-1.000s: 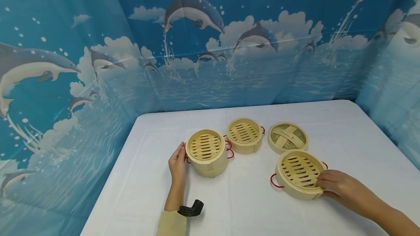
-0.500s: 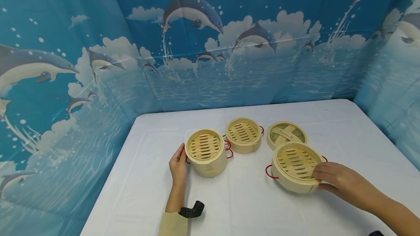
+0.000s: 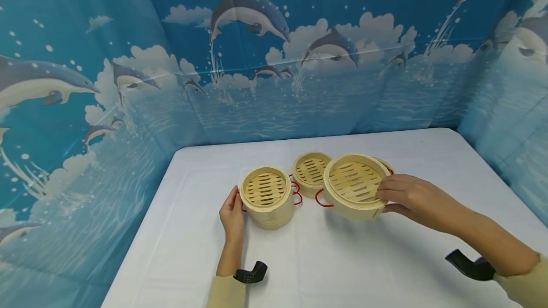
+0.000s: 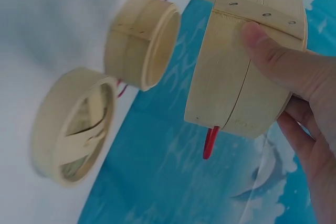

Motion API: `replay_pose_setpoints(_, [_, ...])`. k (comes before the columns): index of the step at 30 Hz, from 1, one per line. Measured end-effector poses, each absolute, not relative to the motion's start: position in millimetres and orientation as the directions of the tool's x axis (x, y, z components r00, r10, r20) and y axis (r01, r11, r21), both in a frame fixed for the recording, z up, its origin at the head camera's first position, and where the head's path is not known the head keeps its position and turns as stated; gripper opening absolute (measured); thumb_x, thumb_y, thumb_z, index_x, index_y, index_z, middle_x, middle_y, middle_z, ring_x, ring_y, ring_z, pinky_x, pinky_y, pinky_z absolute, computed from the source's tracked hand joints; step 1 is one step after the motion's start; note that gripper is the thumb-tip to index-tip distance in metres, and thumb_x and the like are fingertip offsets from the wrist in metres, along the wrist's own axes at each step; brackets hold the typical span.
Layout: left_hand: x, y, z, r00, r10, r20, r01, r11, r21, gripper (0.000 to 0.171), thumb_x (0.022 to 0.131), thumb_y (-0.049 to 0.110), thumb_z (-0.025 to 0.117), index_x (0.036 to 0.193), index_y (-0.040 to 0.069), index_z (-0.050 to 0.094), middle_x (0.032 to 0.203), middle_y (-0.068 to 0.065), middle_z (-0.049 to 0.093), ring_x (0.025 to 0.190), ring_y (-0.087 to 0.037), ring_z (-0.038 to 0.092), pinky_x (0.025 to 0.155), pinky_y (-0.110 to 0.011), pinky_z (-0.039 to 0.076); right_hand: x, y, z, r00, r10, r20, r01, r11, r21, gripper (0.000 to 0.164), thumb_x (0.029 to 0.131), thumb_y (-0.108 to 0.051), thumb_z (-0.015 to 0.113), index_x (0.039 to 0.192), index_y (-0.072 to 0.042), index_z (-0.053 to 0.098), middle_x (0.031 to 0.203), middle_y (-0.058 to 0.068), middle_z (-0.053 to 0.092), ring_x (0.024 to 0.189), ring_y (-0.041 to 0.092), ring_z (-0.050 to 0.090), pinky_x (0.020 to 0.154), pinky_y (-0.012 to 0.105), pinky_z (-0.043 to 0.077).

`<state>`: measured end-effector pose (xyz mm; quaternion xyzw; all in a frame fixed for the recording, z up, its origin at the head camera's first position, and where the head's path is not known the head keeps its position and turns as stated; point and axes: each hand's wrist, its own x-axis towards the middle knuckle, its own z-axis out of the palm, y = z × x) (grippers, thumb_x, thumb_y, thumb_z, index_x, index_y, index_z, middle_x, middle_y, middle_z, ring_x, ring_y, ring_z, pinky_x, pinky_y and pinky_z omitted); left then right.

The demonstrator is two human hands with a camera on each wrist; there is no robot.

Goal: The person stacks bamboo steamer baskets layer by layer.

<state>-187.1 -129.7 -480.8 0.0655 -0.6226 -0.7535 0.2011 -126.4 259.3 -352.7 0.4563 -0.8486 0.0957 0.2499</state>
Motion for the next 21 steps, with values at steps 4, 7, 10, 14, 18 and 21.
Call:
replay_pose_setpoints(4, [-187.1,-129.0,-480.1,-0.911,-0.388,0.14,0.2,-0.12,0.972,0.036,0.095,0.005,0.048,0.128,-0.01,0.046,0.13,-0.021,0.048,0.122,-0.023,0.044,0.089,-0.017,0.042,-137.7,240.9,-342.6,-0.427,-0.748,0.508,-0.851,0.522,0.053,0.059,0.092,-0.049,0.026,0.092,-0.009,0.07,0.092,-0.003,0.065,0.09,0.018,0.058,0.079,0.029,0.047])
replay_pose_setpoints(7, [-186.9,-129.0,-479.9,-0.913,-0.387,0.131,0.188,-0.114,0.976,0.036,0.095,0.005,0.047,0.128,-0.01,0.046,0.13,-0.019,0.049,0.121,-0.023,0.044,0.088,-0.017,0.043,-146.7,226.0,-338.1,-0.388,-0.762,0.519,-0.877,0.478,0.046,0.046,0.09,-0.044,0.041,0.093,-0.008,0.069,0.092,-0.002,0.066,0.09,0.02,0.059,0.078,0.033,0.049])
replay_pose_setpoints(10, [-185.4,-129.6,-477.6,-0.917,-0.381,0.119,0.184,-0.139,0.973,0.035,0.095,0.004,0.048,0.128,-0.01,0.047,0.13,-0.02,0.048,0.121,-0.023,0.044,0.088,-0.016,0.043,-155.5,211.0,-336.5,-0.36,-0.771,0.526,-0.893,0.448,0.046,0.028,0.077,-0.029,0.071,0.093,-0.007,0.069,0.092,0.0,0.066,0.09,0.021,0.059,0.075,0.039,0.051])
replay_pose_setpoints(14, [-179.3,-128.0,-465.9,-0.921,-0.372,0.113,0.175,-0.137,0.975,0.034,0.094,0.001,0.047,0.126,-0.011,0.047,0.129,-0.023,0.048,0.12,-0.026,0.044,0.083,-0.014,0.045,-165.9,191.8,-337.8,-0.367,-0.775,0.514,-0.899,0.437,0.018,0.038,0.058,-0.011,0.083,0.093,-0.006,0.069,0.092,0.001,0.066,0.091,0.021,0.059,0.076,0.039,0.052])
replay_pose_setpoints(18, [-174.6,-125.5,-455.1,-0.919,-0.376,0.116,0.166,-0.103,0.981,0.033,0.094,-0.001,0.046,0.125,-0.013,0.047,0.127,-0.024,0.048,0.119,-0.027,0.045,0.079,-0.013,0.046,-176.1,175.7,-340.6,-0.39,-0.78,0.489,-0.902,0.429,-0.035,0.034,0.062,-0.011,0.082,0.093,-0.006,0.069,0.093,0.001,0.066,0.093,0.02,0.058,0.08,0.037,0.05])
replay_pose_setpoints(21, [-175.2,-125.5,-453.4,-0.917,-0.38,0.122,0.174,-0.107,0.979,0.033,0.094,-0.002,0.046,0.125,-0.013,0.047,0.127,-0.023,0.049,0.119,-0.026,0.046,0.08,-0.013,0.046,-185.1,165.4,-342.8,-0.38,-0.787,0.487,-0.912,0.405,-0.057,0.033,0.064,-0.009,0.082,0.093,-0.006,0.068,0.093,0.001,0.065,0.093,0.019,0.058,0.081,0.036,0.05])
